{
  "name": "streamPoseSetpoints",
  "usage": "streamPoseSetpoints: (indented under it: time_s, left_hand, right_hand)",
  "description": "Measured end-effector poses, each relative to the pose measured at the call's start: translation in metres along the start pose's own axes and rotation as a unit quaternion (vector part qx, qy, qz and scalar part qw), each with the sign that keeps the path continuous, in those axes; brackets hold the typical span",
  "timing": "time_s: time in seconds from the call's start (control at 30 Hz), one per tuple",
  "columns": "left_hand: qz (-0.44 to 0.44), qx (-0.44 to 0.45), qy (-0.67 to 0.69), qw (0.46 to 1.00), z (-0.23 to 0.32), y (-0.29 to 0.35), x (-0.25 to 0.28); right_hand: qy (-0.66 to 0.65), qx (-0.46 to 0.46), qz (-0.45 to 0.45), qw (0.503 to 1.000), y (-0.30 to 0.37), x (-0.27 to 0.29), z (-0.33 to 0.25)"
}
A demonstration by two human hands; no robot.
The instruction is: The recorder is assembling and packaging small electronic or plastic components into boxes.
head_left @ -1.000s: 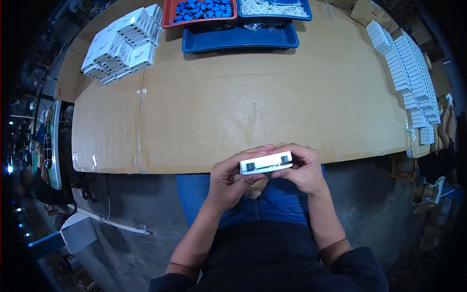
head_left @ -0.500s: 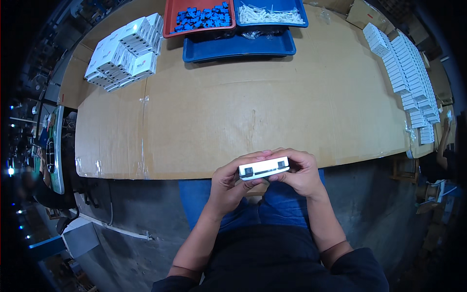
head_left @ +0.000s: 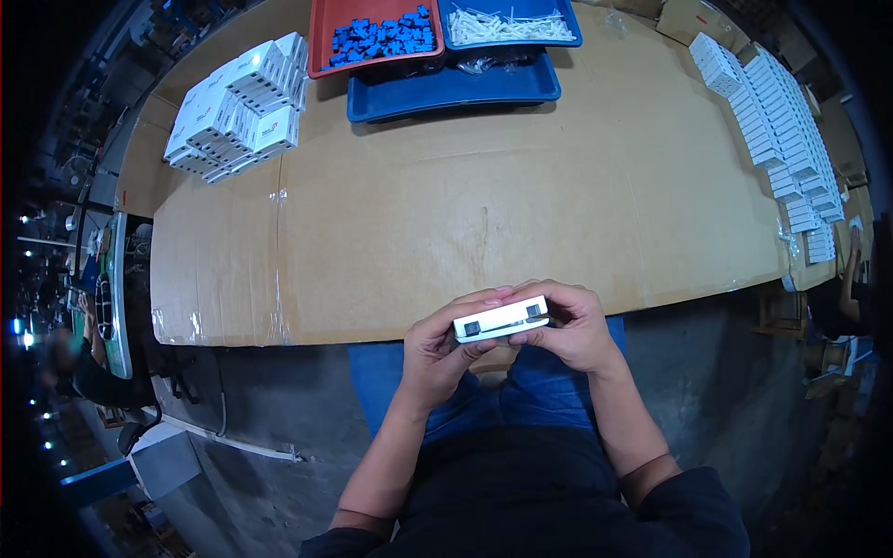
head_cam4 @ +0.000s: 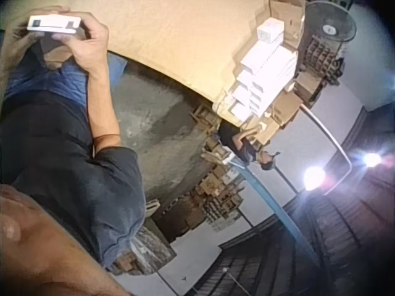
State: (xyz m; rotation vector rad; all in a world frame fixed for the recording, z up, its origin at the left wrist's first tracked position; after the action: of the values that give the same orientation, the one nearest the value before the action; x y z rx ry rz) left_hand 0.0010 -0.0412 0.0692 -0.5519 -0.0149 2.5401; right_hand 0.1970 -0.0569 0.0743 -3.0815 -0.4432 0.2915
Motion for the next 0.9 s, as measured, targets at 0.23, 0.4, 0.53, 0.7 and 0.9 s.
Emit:
streamPoseSetpoints:
  time_s: [0.23, 0.4, 0.53, 0.7, 0.9]
  left_hand:
    - [-0.002, -0.008, -0.004, 1.000, 0.002, 0.000, -0.001]
    - [-0.002, 0.004, 0.000, 1.000, -0.002, 0.001, 0.003]
    - [-0.006, -0.019, -0.035, 0.999, 0.000, -0.002, -0.001]
    - [0.068, 0.033, -0.002, 0.997, -0.005, 0.005, 0.007]
    - [0.077, 0.027, -0.039, 0.996, -0.006, 0.003, 0.004]
  right_hand:
    - [0.021, 0.036, 0.000, 0.999, 0.000, 0.000, 0.002]
    - [0.028, 0.050, -0.006, 0.998, -0.001, 0.000, 0.003]
    - [0.018, 0.054, 0.002, 0.998, 0.000, -0.001, 0.005]
    - [-0.064, 0.053, 0.042, 0.996, -0.004, -0.004, -0.004]
    - [0.090, 0.040, 0.011, 0.995, -0.007, -0.002, -0.006]
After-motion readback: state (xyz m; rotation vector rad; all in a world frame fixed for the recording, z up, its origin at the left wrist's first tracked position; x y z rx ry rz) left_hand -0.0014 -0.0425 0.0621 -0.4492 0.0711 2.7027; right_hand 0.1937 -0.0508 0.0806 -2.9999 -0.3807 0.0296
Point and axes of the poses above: each hand's wrist, its own y-axis away from the middle knuckle, its own x-axis out of the back of the hand, z = x × y, the point moved 3 cm from there along -y, towards the middle knuckle, and after that the axes turned 6 degrees about -z, right-handed, at the moved point
